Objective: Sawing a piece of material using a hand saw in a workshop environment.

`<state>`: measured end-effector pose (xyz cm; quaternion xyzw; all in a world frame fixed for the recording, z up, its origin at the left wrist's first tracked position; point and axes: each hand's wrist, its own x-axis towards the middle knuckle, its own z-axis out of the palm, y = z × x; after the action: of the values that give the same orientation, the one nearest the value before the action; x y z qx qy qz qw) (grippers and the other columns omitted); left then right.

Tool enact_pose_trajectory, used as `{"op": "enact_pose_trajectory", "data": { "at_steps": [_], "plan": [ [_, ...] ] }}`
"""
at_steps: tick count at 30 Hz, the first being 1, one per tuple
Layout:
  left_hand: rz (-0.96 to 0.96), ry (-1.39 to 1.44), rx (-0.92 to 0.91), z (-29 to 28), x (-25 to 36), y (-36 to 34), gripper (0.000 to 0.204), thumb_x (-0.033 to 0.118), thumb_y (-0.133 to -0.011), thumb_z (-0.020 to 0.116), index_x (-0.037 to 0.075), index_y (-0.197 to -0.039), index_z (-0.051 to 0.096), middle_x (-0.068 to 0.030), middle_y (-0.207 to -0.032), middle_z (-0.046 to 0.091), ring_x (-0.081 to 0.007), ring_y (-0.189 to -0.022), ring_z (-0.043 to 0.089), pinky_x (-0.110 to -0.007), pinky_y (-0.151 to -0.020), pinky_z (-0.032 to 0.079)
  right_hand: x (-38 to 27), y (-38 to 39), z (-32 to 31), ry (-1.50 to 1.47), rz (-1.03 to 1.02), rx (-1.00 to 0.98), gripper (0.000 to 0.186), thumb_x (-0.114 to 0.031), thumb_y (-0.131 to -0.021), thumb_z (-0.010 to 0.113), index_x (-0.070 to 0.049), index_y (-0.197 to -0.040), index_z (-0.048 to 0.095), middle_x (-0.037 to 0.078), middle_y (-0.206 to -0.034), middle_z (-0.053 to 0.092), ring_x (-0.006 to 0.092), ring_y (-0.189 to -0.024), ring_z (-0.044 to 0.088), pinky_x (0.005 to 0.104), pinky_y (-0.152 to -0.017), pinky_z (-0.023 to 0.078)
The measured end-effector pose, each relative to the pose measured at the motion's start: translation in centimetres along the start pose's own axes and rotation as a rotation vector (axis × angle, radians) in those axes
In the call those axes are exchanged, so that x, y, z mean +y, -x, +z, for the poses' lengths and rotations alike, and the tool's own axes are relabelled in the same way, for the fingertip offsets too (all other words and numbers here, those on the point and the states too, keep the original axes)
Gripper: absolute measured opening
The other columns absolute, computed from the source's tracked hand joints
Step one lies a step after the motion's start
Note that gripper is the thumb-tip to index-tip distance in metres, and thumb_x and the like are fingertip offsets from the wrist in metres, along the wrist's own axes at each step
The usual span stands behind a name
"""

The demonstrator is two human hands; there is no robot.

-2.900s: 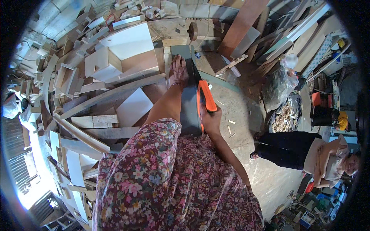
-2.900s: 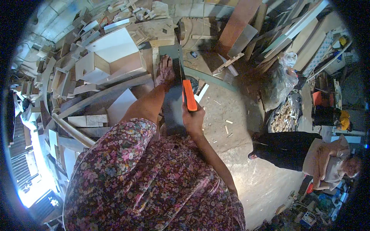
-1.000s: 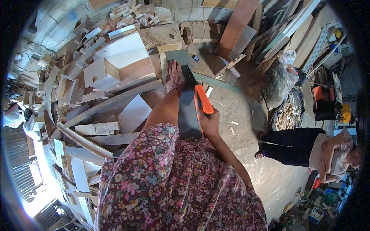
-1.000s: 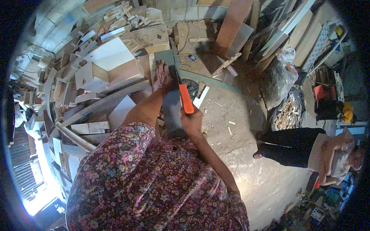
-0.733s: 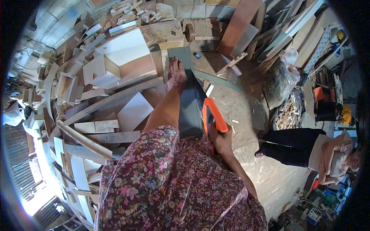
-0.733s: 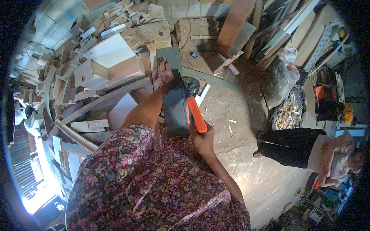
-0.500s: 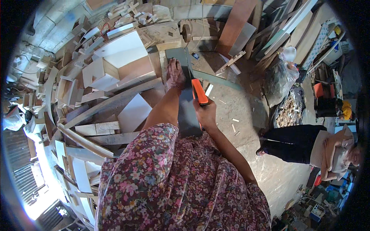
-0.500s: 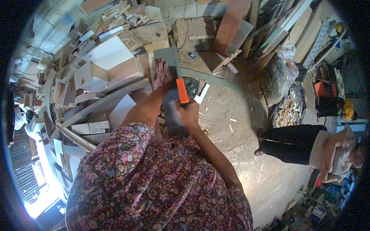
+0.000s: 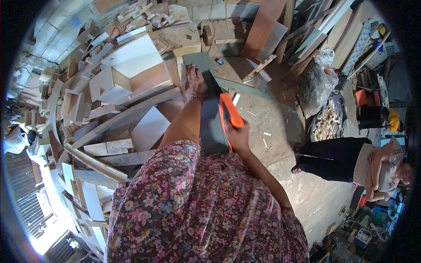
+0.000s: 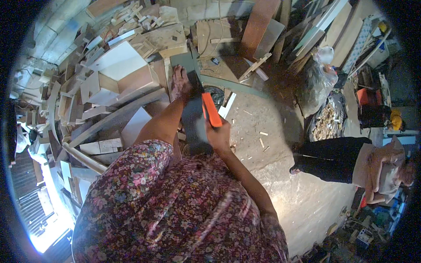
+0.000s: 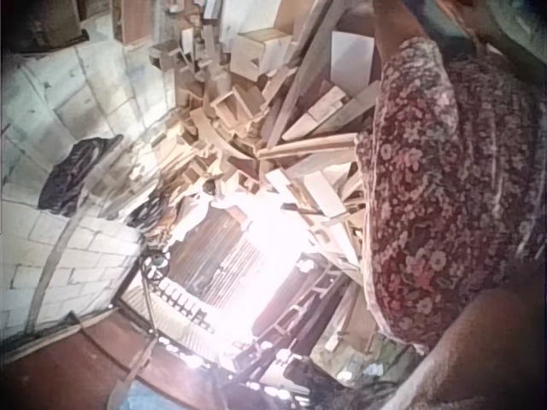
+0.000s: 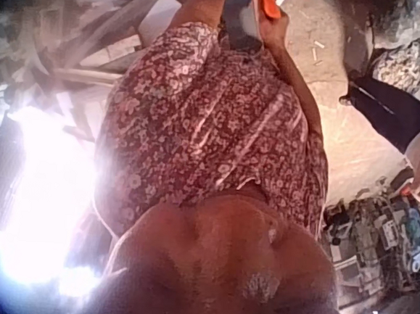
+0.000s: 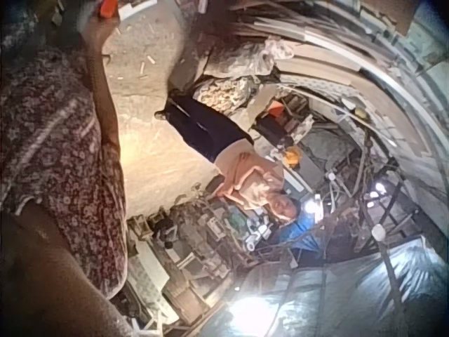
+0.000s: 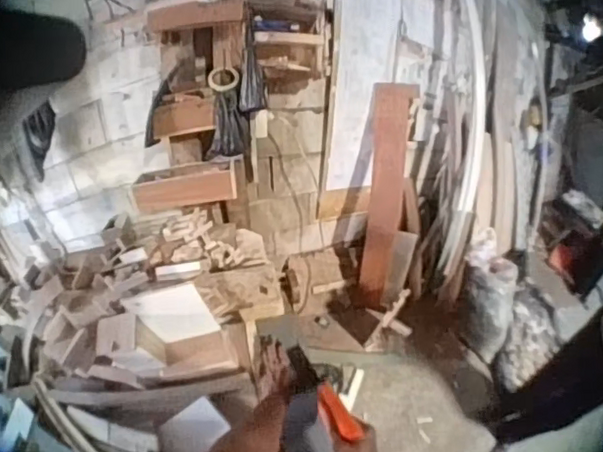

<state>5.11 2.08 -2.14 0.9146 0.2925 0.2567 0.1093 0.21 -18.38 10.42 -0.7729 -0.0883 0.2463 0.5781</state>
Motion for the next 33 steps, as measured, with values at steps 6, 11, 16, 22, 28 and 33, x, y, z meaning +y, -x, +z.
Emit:
{"op": "enact_pose_trajectory", "data": {
  "at_steps": [6,11,16,22,28,33],
  "plan": [
    [0.02,0.033,0.124,-0.1,-1.1,0.4,0.039,0.006,-0.075,0.039,-0.002,-0.112,0.044,-0.0178,-0.121,0.041,-0.0336,-0.116,0.037,-0.041,-0.097,0.031,0.0,-1.9,1.7,0.018,-0.013,-0.041,0.019,-0.013,-0.074,0.059,0.003,-0.082,0.056,0.005,-0.062,0.053,0.0082,-0.058,0.047,0.0275,-0.056,0.042],
    [-0.02,0.153,0.052,-0.5,-1.1,0.5,0.037,0.006,-0.074,0.041,-0.001,-0.109,0.046,-0.0177,-0.119,0.042,-0.0329,-0.115,0.038,-0.04,-0.095,0.033,0.9,-0.6,1.8,-0.108,0.02,-0.028,0.02,-0.009,-0.076,0.058,0.003,-0.092,0.056,0.001,-0.067,0.054,0.0077,-0.061,0.046,0.0246,-0.056,0.041],
    [-0.029,0.009,0.004,-0.1,-0.8,0.0,0.041,0.007,-0.073,0.041,0.0,-0.114,0.043,-0.0167,-0.124,0.037,-0.031,-0.118,0.035,-0.039,-0.098,0.03,-0.2,-1.5,1.8,-0.118,0.021,-0.051,0.014,-0.01,-0.076,0.059,0.002,-0.081,0.056,-0.001,-0.06,0.05,0.0052,-0.054,0.044,0.0236,-0.048,0.037],
    [-0.033,0.062,-0.005,0.1,-1.2,0.6,0.043,0.007,-0.073,0.041,-0.001,-0.115,0.041,-0.0163,-0.126,0.035,-0.0308,-0.121,0.03,-0.039,-0.1,0.027,-2.7,-3.9,1.3,-0.102,0.176,-0.145,0.021,-0.016,-0.074,0.061,-0.001,-0.064,0.051,-0.001,-0.046,0.045,0.0071,-0.04,0.041,0.0262,-0.036,0.032],
    [-0.051,0.077,0.0,-0.3,-1.0,-0.2,0.041,0.008,-0.075,0.041,-0.003,-0.114,0.042,-0.0166,-0.126,0.035,-0.0313,-0.12,0.032,-0.04,-0.098,0.028,-5.6,2.4,-0.5,0.125,0.045,-0.107,0.019,-0.013,-0.076,0.06,0.004,-0.084,0.054,0.007,-0.064,0.054,0.0092,-0.062,0.047,0.0287,-0.057,0.042],
    [-0.019,0.05,0.023,-0.3,-1.6,0.4,0.04,0.006,-0.075,0.041,-0.003,-0.114,0.044,-0.0188,-0.123,0.039,-0.0325,-0.117,0.035,-0.041,-0.097,0.03,-4.1,4.4,-2.9,-0.054,0.147,-0.119,0.02,-0.011,-0.076,0.059,0.004,-0.089,0.055,0.004,-0.067,0.055,0.0084,-0.064,0.048,0.0271,-0.058,0.041]
  ]
}}
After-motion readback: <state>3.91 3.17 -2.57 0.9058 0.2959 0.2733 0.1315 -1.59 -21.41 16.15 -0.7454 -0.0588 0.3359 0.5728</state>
